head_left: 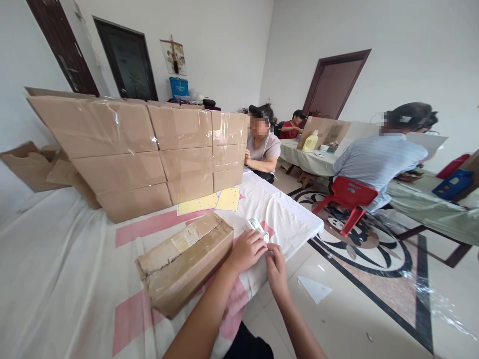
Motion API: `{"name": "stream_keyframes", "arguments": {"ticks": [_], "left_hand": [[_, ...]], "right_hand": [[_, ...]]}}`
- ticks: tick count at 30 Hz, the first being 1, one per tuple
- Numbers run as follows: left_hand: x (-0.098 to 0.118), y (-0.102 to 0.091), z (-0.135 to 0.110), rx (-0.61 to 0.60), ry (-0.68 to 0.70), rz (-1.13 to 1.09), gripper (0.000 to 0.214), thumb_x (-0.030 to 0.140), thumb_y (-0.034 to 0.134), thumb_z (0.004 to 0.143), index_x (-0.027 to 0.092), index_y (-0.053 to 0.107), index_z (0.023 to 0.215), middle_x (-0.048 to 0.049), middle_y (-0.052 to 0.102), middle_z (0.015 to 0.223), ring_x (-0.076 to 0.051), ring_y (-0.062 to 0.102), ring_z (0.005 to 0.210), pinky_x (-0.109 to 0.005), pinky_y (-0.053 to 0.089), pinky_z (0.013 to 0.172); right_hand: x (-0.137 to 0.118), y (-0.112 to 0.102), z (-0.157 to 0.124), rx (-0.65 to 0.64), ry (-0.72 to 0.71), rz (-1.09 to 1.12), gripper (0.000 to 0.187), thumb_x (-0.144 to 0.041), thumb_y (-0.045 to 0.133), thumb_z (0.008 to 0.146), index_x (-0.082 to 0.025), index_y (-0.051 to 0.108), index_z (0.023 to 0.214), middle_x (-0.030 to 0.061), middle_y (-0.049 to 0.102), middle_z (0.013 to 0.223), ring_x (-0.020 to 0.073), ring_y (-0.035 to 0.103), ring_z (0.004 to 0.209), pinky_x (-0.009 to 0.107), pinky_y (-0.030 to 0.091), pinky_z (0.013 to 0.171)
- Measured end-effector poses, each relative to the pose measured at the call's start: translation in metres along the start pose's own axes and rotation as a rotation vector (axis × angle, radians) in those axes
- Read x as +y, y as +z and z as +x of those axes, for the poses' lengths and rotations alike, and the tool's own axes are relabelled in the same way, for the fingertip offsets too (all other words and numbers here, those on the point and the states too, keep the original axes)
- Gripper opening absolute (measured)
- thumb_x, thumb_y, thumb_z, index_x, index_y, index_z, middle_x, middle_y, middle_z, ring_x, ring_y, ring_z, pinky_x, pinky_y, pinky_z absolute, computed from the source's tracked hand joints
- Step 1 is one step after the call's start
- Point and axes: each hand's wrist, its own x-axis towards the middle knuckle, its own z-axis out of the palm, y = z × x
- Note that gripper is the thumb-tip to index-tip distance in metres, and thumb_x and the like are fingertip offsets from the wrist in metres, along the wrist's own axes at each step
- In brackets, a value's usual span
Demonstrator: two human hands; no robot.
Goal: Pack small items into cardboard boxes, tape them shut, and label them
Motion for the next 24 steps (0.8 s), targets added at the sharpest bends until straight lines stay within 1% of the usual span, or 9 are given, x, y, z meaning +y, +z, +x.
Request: {"name": "stream_keyframes", "arguments": {"ticks": [3,6,8,10,13,17,20,22,24], "left_hand": [[0.003,-0.002,0.001,-0.010,-0.020,-0.008,0.020,0.024,0.054,0.104,0.021,0.068,0.090,-0.0059,0.071,0.096,-0.023,0.063,0.094,-0.039,0.049,0.083],[0.005,-0.004,0.000,-0.001,-0.052,-0.034,0.010,0.026,0.060,0.101,0.021,0.069,0.099,-0.0061,0.073,0.104,-0.025,0.064,0.099,-0.040,0.050,0.087],[0.004,-0.004,-0.002,-0.007,-0.044,-0.036,0.007,0.026,0.064,0.099,0.022,0.070,0.101,-0.0050,0.074,0.102,-0.025,0.065,0.100,-0.040,0.049,0.087],[0.003,-0.002,-0.004,0.003,-0.050,-0.066,0.005,0.025,0.066,0.098,0.023,0.070,0.096,-0.0035,0.075,0.096,-0.024,0.066,0.097,-0.040,0.049,0.086],[0.003,0.000,-0.007,0.034,-0.131,-0.173,0.009,0.023,0.070,0.094,0.021,0.068,0.085,-0.0024,0.073,0.089,-0.021,0.066,0.087,-0.036,0.050,0.081],[0.006,-0.001,-0.009,0.026,-0.213,-0.258,0.011,0.021,0.066,0.095,0.020,0.067,0.084,-0.0019,0.070,0.083,-0.017,0.064,0.075,-0.032,0.051,0.073],[0.007,-0.004,-0.012,-0.008,-0.263,-0.338,0.007,0.025,0.067,0.095,0.021,0.072,0.097,-0.0047,0.074,0.094,-0.020,0.068,0.087,-0.034,0.054,0.083],[0.009,-0.006,-0.014,-0.038,-0.293,-0.400,0.016,0.029,0.069,0.094,0.023,0.075,0.108,-0.0059,0.077,0.108,-0.022,0.070,0.101,-0.036,0.055,0.094],[0.012,-0.008,-0.015,-0.064,-0.321,-0.451,0.018,0.030,0.069,0.095,0.025,0.076,0.110,-0.0047,0.079,0.113,-0.021,0.072,0.103,-0.035,0.055,0.097]], "right_hand": [[0.000,-0.002,0.002,0.004,-0.001,0.030,0.020,-0.025,0.049,0.091,-0.026,0.066,0.101,0.0077,0.066,0.112,0.0261,0.063,0.110,0.044,0.047,0.103],[-0.001,-0.005,0.003,-0.003,-0.016,0.075,0.021,-0.024,0.049,0.089,-0.026,0.067,0.101,0.0071,0.067,0.110,0.0259,0.063,0.109,0.043,0.049,0.101],[-0.001,-0.008,0.003,-0.023,-0.014,0.112,0.020,-0.025,0.050,0.090,-0.026,0.068,0.100,0.0068,0.067,0.109,0.0256,0.064,0.108,0.041,0.050,0.098],[-0.002,-0.010,0.004,-0.043,-0.010,0.136,0.018,-0.027,0.051,0.091,-0.026,0.068,0.097,0.0068,0.067,0.108,0.0255,0.064,0.106,0.040,0.050,0.096],[-0.003,-0.012,0.006,-0.051,-0.020,0.132,0.016,-0.028,0.053,0.090,-0.025,0.069,0.093,0.0072,0.067,0.105,0.0261,0.065,0.104,0.040,0.051,0.092],[-0.010,-0.013,0.007,-0.078,-0.007,0.101,0.017,-0.026,0.055,0.090,-0.024,0.071,0.095,0.0069,0.067,0.103,0.0250,0.065,0.100,0.039,0.051,0.091],[-0.018,-0.016,0.005,-0.140,-0.039,0.105,0.019,-0.025,0.055,0.090,-0.025,0.072,0.097,0.0070,0.067,0.103,0.0249,0.065,0.102,0.041,0.051,0.095],[-0.021,-0.017,0.004,-0.183,-0.068,0.107,0.021,-0.026,0.055,0.090,-0.025,0.073,0.100,0.0082,0.066,0.107,0.0254,0.065,0.104,0.041,0.052,0.095],[-0.021,-0.017,0.001,-0.181,-0.076,0.094,0.022,-0.026,0.056,0.090,-0.025,0.075,0.103,0.0105,0.063,0.117,0.0269,0.063,0.113,0.041,0.053,0.094]]}}
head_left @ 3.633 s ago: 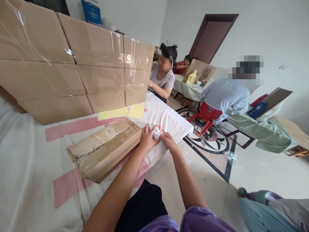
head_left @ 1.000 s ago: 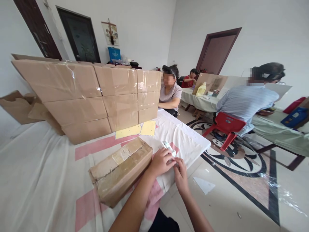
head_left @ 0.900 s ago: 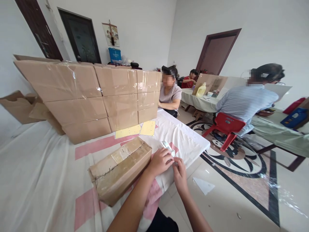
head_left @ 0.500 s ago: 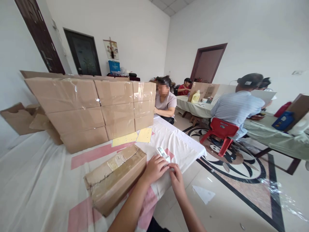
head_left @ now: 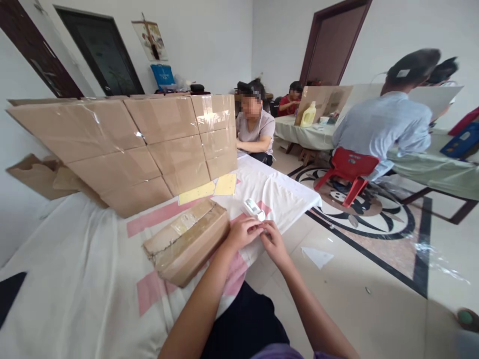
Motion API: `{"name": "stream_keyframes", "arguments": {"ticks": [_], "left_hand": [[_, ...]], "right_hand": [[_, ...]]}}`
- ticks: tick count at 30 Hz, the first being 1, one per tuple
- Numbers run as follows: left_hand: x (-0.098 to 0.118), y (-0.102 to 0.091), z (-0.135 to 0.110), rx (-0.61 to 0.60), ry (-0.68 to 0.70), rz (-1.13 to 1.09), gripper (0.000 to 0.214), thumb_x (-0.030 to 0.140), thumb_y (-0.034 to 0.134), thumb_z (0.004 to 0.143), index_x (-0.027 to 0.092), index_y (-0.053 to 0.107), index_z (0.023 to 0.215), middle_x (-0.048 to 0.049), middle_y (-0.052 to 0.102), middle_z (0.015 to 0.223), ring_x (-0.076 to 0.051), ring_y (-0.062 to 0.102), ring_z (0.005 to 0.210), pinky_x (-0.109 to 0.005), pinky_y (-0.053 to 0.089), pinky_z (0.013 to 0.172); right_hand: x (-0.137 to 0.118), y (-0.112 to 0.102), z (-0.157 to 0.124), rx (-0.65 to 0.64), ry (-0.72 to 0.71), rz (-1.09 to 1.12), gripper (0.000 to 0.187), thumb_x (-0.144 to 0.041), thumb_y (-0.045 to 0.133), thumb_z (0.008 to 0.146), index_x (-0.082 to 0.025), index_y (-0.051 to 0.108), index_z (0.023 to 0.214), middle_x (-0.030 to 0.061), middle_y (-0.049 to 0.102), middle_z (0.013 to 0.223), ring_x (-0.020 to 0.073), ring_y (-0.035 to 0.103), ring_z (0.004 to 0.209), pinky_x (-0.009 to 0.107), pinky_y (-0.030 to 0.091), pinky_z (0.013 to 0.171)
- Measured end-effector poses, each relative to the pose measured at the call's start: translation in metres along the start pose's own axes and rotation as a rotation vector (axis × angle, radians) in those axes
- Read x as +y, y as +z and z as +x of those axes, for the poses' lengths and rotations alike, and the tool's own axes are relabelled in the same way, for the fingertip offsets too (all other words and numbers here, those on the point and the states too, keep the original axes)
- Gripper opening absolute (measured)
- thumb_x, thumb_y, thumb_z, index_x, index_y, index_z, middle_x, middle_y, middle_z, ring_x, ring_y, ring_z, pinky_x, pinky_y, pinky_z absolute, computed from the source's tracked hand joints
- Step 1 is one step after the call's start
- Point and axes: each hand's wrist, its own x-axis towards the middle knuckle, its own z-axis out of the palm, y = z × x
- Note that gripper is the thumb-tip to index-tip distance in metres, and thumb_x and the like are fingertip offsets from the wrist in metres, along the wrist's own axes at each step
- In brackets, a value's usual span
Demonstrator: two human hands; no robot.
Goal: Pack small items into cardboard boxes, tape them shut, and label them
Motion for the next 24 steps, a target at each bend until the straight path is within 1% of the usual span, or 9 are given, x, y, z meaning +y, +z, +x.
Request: {"name": "stream_keyframes", "arguments": {"ticks": [3,5,8,12,15,18,20,22,24], "left_hand": [[0.006,0.002,-0.003,-0.004,-0.037,-0.041,0.016,0.030,0.069,0.095,0.024,0.078,0.107,-0.0037,0.081,0.104,-0.019,0.075,0.091,-0.031,0.059,0.086],[0.007,0.004,-0.003,0.020,-0.052,-0.061,0.018,0.032,0.067,0.096,0.022,0.078,0.106,-0.0042,0.081,0.098,-0.019,0.075,0.085,-0.029,0.059,0.077],[0.006,0.004,-0.003,0.083,-0.076,-0.098,0.024,0.038,0.066,0.096,0.018,0.078,0.099,-0.0057,0.079,0.087,-0.019,0.072,0.075,-0.028,0.057,0.068],[0.009,-0.001,-0.009,0.152,-0.113,-0.157,0.032,0.045,0.066,0.095,0.016,0.077,0.085,-0.0060,0.077,0.078,-0.019,0.069,0.071,-0.029,0.054,0.065],[0.015,-0.005,-0.014,0.193,-0.132,-0.185,0.036,0.048,0.064,0.095,0.017,0.076,0.081,-0.0058,0.077,0.078,-0.019,0.069,0.072,-0.029,0.053,0.067],[0.022,-0.001,-0.018,0.257,-0.149,-0.203,0.034,0.047,0.065,0.094,0.018,0.074,0.077,-0.0042,0.074,0.074,-0.018,0.066,0.069,-0.029,0.052,0.066],[0.028,0.005,-0.020,0.363,-0.175,-0.220,0.031,0.044,0.062,0.095,0.019,0.071,0.079,-0.0037,0.073,0.075,-0.018,0.065,0.070,-0.029,0.053,0.068],[0.037,0.011,-0.025,0.517,-0.222,-0.241,0.028,0.040,0.056,0.098,0.020,0.066,0.082,-0.0041,0.072,0.081,-0.019,0.066,0.077,-0.029,0.054,0.072],[0.051,0.014,-0.034,0.674,-0.275,-0.248,0.027,0.039,0.054,0.099,0.020,0.061,0.080,-0.0028,0.067,0.080,-0.018,0.063,0.077,-0.028,0.052,0.072]], "right_hand": [[0.005,0.004,-0.002,0.086,0.002,-0.010,0.019,-0.027,0.060,0.089,-0.025,0.077,0.095,0.0123,0.057,0.128,0.0304,0.056,0.129,0.043,0.053,0.100],[0.009,0.008,0.000,0.121,0.015,0.042,0.017,-0.031,0.062,0.089,-0.025,0.077,0.091,0.0124,0.056,0.129,0.0310,0.056,0.130,0.043,0.055,0.097],[0.007,0.012,0.007,0.110,0.068,0.184,0.018,-0.037,0.066,0.087,-0.027,0.079,0.093,0.0117,0.056,0.132,0.0313,0.055,0.131,0.041,0.056,0.095],[-0.008,0.009,0.009,0.055,0.217,0.354,0.024,-0.031,0.067,0.080,-0.030,0.082,0.098,0.0091,0.059,0.136,0.0334,0.049,0.141,0.047,0.049,0.110],[-0.016,0.009,0.004,0.021,0.281,0.413,0.030,-0.032,0.065,0.081,-0.031,0.083,0.104,0.0089,0.059,0.139,0.0346,0.051,0.140,0.047,0.053,0.105],[-0.017,0.017,0.001,0.038,0.278,0.408,0.031,-0.036,0.066,0.082,-0.032,0.082,0.108,0.0079,0.056,0.143,0.0316,0.057,0.131,0.043,0.056,0.100],[-0.015,0.024,0.003,0.038,0.254,0.370,0.041,-0.041,0.069,0.084,-0.036,0.076,0.124,0.0055,0.046,0.154,0.0282,0.059,0.128,0.043,0.055,0.103],[-0.014,0.028,0.010,0.015,0.249,0.336,0.063,-0.049,0.069,0.086,-0.040,0.058,0.146,0.0048,0.033,0.165,0.0268,0.059,0.127,0.045,0.054,0.105],[-0.018,0.026,0.019,-0.002,0.243,0.297,0.079,-0.054,0.066,0.088,-0.040,0.039,0.160,0.0071,0.025,0.170,0.0274,0.058,0.127,0.048,0.053,0.105]]}}
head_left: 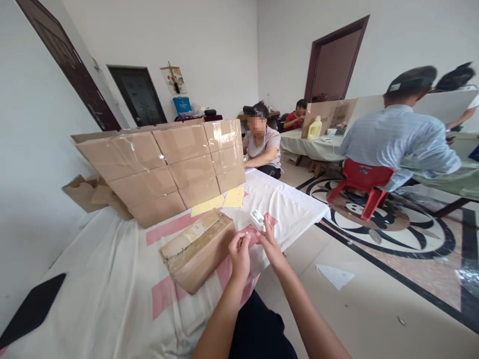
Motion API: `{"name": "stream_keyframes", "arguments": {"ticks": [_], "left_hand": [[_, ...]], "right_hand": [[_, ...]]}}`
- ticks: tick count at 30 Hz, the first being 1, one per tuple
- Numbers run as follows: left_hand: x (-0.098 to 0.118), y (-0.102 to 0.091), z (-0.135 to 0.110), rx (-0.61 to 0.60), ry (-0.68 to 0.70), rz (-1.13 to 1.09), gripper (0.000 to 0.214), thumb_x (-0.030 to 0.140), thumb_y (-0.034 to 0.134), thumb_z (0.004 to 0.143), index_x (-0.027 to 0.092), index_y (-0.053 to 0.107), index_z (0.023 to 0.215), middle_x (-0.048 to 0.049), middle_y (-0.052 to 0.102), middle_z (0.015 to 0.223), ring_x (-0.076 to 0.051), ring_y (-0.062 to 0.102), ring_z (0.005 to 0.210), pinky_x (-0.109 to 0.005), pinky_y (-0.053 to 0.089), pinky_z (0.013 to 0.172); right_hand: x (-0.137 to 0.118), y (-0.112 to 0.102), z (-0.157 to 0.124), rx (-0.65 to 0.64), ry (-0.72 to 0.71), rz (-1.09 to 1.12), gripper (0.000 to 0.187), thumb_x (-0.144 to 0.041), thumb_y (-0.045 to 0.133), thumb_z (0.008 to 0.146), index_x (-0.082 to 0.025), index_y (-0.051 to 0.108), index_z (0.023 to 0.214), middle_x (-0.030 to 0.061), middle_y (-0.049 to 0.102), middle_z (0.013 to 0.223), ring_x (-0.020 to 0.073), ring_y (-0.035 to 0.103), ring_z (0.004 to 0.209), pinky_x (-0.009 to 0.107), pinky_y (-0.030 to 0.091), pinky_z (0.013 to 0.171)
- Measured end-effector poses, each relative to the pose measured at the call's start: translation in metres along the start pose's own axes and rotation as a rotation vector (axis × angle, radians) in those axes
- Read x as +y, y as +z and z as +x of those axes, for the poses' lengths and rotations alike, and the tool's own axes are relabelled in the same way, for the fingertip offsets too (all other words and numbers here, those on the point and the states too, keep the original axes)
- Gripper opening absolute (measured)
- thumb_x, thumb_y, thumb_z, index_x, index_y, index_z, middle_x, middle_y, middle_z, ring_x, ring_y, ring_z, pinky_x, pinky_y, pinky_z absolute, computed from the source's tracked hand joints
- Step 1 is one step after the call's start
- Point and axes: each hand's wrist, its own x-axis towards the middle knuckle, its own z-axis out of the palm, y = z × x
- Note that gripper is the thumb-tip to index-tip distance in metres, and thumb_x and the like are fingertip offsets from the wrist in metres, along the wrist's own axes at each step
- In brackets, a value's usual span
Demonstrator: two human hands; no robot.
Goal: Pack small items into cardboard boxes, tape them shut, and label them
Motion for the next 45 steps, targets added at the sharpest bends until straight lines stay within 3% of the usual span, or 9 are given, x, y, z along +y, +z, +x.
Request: {"name": "stream_keyframes", "arguments": {"ticks": [6,12,17,23,29,32,35,41,45], "left_hand": [[0.043,-0.048,-0.020,0.052,0.092,0.068,0.031,0.038,0.063,0.095,0.019,0.060,0.071,0.0026,0.048,0.065,-0.013,0.044,0.062,-0.025,0.038,0.060],[0.035,-0.111,-0.003,0.191,0.131,0.131,0.031,0.043,0.069,0.090,0.019,0.062,0.072,0.0038,0.049,0.060,-0.012,0.044,0.056,-0.024,0.036,0.054],[0.035,-0.139,0.021,0.319,0.139,-0.052,0.034,0.043,0.073,0.087,0.019,0.058,0.069,0.0048,0.048,0.056,-0.010,0.045,0.054,-0.022,0.038,0.053],[0.076,-0.162,0.015,0.493,-0.060,-0.318,0.034,0.039,0.083,0.079,0.019,0.055,0.073,0.0090,0.040,0.054,-0.006,0.037,0.048,-0.016,0.032,0.046],[0.082,-0.169,-0.001,0.510,-0.018,-0.292,0.035,0.046,0.080,0.084,0.019,0.058,0.078,0.0097,0.035,0.055,-0.005,0.032,0.047,-0.015,0.030,0.044],[0.079,-0.166,-0.006,0.466,0.075,-0.225,0.034,0.048,0.075,0.090,0.020,0.058,0.080,0.0085,0.039,0.058,-0.006,0.034,0.048,-0.016,0.034,0.046],[0.077,-0.165,-0.009,0.420,0.125,-0.128,0.032,0.047,0.070,0.095,0.021,0.058,0.081,0.0075,0.041,0.058,-0.007,0.038,0.049,-0.018,0.036,0.047],[0.067,-0.163,-0.020,0.501,0.151,-0.017,0.032,0.045,0.063,0.098,0.021,0.056,0.079,0.0071,0.042,0.058,-0.009,0.037,0.051,-0.020,0.035,0.050],[0.058,-0.163,-0.027,0.464,0.057,0.176,0.034,0.042,0.059,0.099,0.019,0.065,0.075,0.0036,0.048,0.060,-0.010,0.042,0.055,-0.023,0.036,0.054]], "right_hand": [[-0.050,0.010,0.039,-0.190,-0.237,-0.088,0.065,-0.045,0.065,0.093,-0.038,0.048,0.156,0.0043,0.047,0.161,0.0283,0.048,0.143,0.050,0.044,0.116],[-0.057,0.082,0.081,-0.462,-0.129,0.155,0.059,-0.038,0.065,0.089,-0.037,0.059,0.147,0.0014,0.053,0.158,0.0268,0.056,0.135,0.049,0.043,0.117],[-0.037,0.129,0.071,-0.469,-0.236,0.034,0.065,-0.017,0.063,0.078,-0.034,0.065,0.142,0.0031,0.060,0.149,0.0286,0.046,0.144,0.050,0.028,0.127],[-0.047,0.125,0.049,-0.504,-0.428,-0.298,0.046,-0.020,0.063,0.085,-0.028,0.074,0.129,0.0075,0.060,0.142,0.0306,0.046,0.138,0.054,0.030,0.122],[-0.101,0.112,0.041,-0.479,-0.438,-0.393,0.036,-0.027,0.068,0.087,-0.021,0.077,0.122,0.0151,0.059,0.136,0.0323,0.051,0.133,0.053,0.037,0.116],[-0.133,0.121,0.032,-0.646,-0.399,-0.254,0.026,-0.032,0.064,0.094,-0.021,0.079,0.112,0.0097,0.069,0.116,0.0228,0.064,0.103,0.042,0.049,0.097],[-0.155,0.139,0.024,-0.824,-0.367,-0.174,0.021,-0.035,0.068,0.093,-0.021,0.079,0.104,0.0062,0.072,0.110,0.0146,0.059,0.080,0.033,0.048,0.078],[-0.161,0.164,0.011,-0.954,-0.470,-0.088,0.011,-0.028,0.079,0.085,-0.022,0.076,0.093,0.0034,0.067,0.103,0.0127,0.053,0.077,0.028,0.043,0.068],[-0.158,0.160,0.009,-0.898,-0.531,-0.109,0.009,-0.018,0.069,0.089,-0.021,0.072,0.081,0.0046,0.064,0.109,0.0134,0.057,0.082,0.028,0.042,0.068]]}}
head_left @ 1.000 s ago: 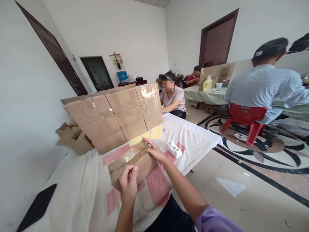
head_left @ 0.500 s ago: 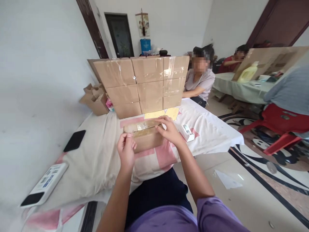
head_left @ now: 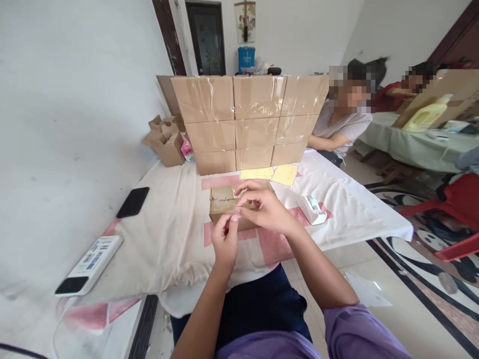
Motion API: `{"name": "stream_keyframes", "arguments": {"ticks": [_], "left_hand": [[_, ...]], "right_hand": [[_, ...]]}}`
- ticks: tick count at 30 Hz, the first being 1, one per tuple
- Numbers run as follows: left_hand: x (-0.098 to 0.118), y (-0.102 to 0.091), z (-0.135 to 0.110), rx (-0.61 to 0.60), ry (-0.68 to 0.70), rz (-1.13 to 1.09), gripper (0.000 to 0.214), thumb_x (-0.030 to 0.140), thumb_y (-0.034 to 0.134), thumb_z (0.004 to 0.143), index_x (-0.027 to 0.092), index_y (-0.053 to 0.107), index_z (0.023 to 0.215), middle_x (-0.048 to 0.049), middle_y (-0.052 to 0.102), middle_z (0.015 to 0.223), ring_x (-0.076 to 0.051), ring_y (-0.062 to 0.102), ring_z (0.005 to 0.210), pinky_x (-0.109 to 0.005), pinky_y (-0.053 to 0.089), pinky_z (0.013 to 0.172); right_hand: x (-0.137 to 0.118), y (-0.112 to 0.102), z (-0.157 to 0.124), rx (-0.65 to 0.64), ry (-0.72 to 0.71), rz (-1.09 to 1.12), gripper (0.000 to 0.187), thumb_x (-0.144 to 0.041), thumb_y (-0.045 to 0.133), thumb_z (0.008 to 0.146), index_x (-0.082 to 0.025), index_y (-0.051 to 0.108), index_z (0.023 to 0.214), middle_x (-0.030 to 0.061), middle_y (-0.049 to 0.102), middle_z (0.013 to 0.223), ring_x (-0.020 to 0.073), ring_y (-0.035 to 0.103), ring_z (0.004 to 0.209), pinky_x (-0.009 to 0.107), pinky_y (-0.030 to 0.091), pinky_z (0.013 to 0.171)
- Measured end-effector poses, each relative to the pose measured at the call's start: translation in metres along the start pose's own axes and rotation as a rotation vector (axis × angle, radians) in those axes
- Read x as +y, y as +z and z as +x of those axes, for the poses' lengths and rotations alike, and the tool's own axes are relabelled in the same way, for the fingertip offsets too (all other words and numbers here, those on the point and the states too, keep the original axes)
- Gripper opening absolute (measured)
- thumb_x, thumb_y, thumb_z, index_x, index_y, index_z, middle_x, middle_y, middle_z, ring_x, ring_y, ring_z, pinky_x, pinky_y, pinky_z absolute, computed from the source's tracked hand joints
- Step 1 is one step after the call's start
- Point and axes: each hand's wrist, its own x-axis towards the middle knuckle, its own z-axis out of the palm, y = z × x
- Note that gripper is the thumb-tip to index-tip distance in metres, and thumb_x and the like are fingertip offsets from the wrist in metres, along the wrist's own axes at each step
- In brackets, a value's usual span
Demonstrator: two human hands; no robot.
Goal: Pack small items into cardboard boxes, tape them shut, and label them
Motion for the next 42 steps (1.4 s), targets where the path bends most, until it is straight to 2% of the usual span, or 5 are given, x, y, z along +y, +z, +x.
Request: {"name": "stream_keyframes", "arguments": {"ticks": [5,16,31,37,42], "left_hand": [[-0.008,-0.004,0.001,-0.051,0.026,0.218,0.039,0.039,0.053,0.101,0.019,0.067,0.070,0.0025,0.049,0.054,-0.012,0.043,0.051,-0.025,0.034,0.053],[0.008,0.041,0.027,-0.112,0.611,0.782,0.023,0.033,0.063,0.096,0.024,0.074,0.114,-0.0084,0.078,0.111,-0.030,0.065,0.108,-0.047,0.038,0.094],[0.004,0.057,0.020,-0.441,0.465,0.810,0.024,0.025,0.057,0.098,0.024,0.066,0.121,-0.0100,0.077,0.124,-0.032,0.059,0.133,-0.059,0.020,0.118],[0.004,0.057,0.014,-0.423,0.469,0.811,0.024,0.024,0.058,0.097,0.023,0.066,0.119,-0.0090,0.077,0.123,-0.031,0.061,0.128,-0.059,0.019,0.117],[0.013,0.058,0.020,-0.459,0.421,0.868,0.028,0.026,0.060,0.097,0.022,0.063,0.124,-0.0105,0.076,0.125,-0.031,0.060,0.128,-0.053,0.032,0.104]], "right_hand": [[0.013,-0.042,0.003,0.175,0.050,-0.116,0.009,-0.027,0.072,0.090,-0.022,0.073,0.082,0.0072,0.064,0.114,0.0222,0.061,0.108,0.034,0.045,0.079],[0.095,-0.083,0.013,-0.231,0.310,-0.372,0.014,-0.032,0.069,0.087,-0.021,0.073,0.081,0.0108,0.053,0.139,0.0342,0.042,0.143,0.059,0.026,0.122],[0.105,-0.073,0.001,-0.129,0.266,-0.467,0.011,-0.029,0.074,0.086,-0.021,0.068,0.084,0.0116,0.046,0.142,0.0373,0.030,0.148,0.060,0.029,0.120],[0.113,-0.073,-0.005,-0.015,0.394,-0.317,0.056,-0.033,0.081,0.076,-0.020,0.058,0.125,0.0137,0.052,0.138,0.0292,0.055,0.125,0.052,0.046,0.110],[0.124,-0.068,-0.007,-0.005,0.476,-0.089,0.042,-0.034,0.074,0.080,-0.018,0.059,0.117,0.0065,0.066,0.116,0.0208,0.065,0.101,0.043,0.052,0.099]]}}
